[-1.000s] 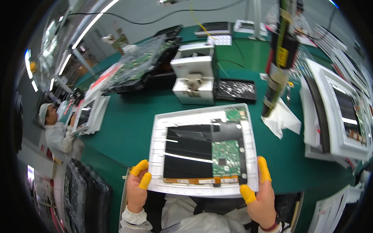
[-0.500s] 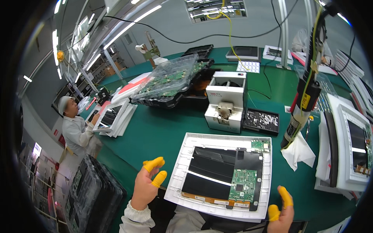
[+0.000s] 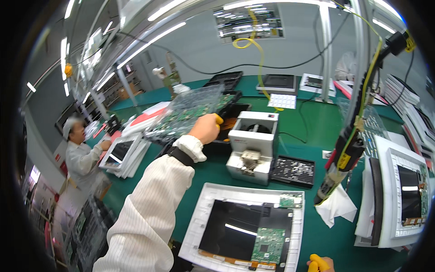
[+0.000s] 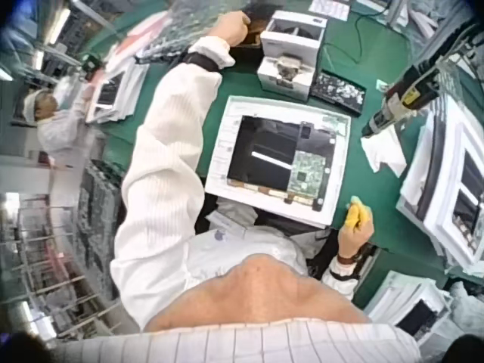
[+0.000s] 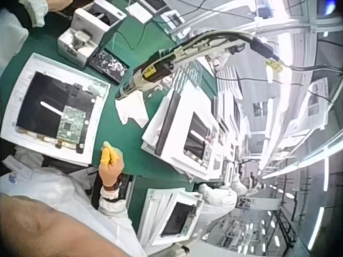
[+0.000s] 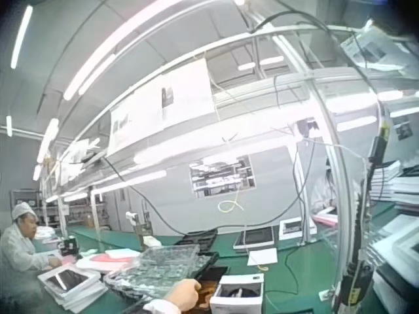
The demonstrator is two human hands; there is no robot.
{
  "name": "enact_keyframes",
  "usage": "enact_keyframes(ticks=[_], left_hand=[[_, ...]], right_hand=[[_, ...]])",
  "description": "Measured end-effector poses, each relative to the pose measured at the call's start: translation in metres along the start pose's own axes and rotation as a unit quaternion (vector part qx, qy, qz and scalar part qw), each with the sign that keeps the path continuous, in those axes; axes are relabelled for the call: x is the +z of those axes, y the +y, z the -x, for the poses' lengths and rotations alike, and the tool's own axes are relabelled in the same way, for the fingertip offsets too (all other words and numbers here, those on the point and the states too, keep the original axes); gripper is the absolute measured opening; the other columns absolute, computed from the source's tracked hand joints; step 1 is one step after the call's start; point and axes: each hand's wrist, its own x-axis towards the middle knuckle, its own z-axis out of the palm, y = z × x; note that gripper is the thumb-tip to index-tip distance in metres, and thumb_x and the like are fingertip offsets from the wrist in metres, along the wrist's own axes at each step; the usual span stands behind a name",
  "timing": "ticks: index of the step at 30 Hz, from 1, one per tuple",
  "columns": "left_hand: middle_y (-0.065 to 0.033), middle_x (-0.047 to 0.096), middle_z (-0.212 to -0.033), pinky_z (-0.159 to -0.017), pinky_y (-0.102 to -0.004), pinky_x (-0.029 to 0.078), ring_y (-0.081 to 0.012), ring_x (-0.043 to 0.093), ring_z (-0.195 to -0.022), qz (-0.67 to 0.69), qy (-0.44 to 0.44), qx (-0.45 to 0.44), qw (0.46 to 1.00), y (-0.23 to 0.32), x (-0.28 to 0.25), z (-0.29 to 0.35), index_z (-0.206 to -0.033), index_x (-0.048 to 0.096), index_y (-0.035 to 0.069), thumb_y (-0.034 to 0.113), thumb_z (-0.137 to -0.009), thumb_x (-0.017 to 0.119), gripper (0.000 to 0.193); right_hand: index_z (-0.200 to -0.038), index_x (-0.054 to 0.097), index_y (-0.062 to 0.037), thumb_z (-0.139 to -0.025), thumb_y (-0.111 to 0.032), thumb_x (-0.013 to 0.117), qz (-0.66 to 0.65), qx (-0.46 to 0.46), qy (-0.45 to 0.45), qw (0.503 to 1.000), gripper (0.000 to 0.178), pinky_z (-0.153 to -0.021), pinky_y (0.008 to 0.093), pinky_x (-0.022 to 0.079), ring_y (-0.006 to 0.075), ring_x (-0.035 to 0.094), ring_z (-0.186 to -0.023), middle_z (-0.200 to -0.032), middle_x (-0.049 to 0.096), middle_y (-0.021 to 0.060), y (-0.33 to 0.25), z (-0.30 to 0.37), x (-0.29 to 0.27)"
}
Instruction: Assembling a circuit board and connecting ribbon cables into a white electronic device housing.
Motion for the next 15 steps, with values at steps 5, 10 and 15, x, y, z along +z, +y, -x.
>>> enact_keyframes(ticks=[5, 10, 15], left_hand=[[-0.0239, 0.071, -0.103, -0.090, -0.0430, 0.053, -0.0387, 0.067, -0.101, -0.010, -0.066, -0.037, 0.997, -0.045, 0.067, -0.060, -0.105, 0.074, 0.003, 0.008, -0.080, 0.063, 0.027], [-0.0222, 0.070, -0.109, -0.087, -0.0420, 0.056, -0.0364, 0.068, -0.104, -0.125, -0.237, -0.044, 0.962, -0.095, 0.107, -0.095, -0.102, 0.076, 0.004, 0.019, -0.068, 0.083, 0.038], [-0.0171, 0.072, -0.106, -0.082, -0.0387, 0.055, -0.0308, 0.070, -0.099, -0.098, -0.275, -0.018, 0.956, -0.111, 0.127, -0.091, -0.107, 0.073, 0.006, 0.021, -0.072, 0.082, 0.040]], right_hand=[[-0.104, 0.070, 0.0003, -0.097, -0.008, 0.061, 0.019, -0.002, 0.009, 1.000, 0.013, -0.069, 0.0357, 0.050, 0.0276, 0.063, -0.073, -0.082, 0.068, 0.0122, -0.005, -0.007, -0.001], [-0.101, 0.070, -0.0009, -0.098, -0.011, 0.060, 0.042, -0.014, 0.017, 0.999, 0.014, -0.070, 0.0388, 0.050, 0.0310, 0.062, -0.074, -0.078, 0.067, 0.0116, -0.005, -0.009, 0.002], [-0.101, 0.070, -0.0004, -0.097, -0.015, 0.063, 0.055, 0.019, -0.018, 0.998, 0.017, -0.069, 0.0400, 0.050, 0.0319, 0.062, -0.074, -0.076, 0.067, 0.0114, -0.003, -0.012, 0.001]])
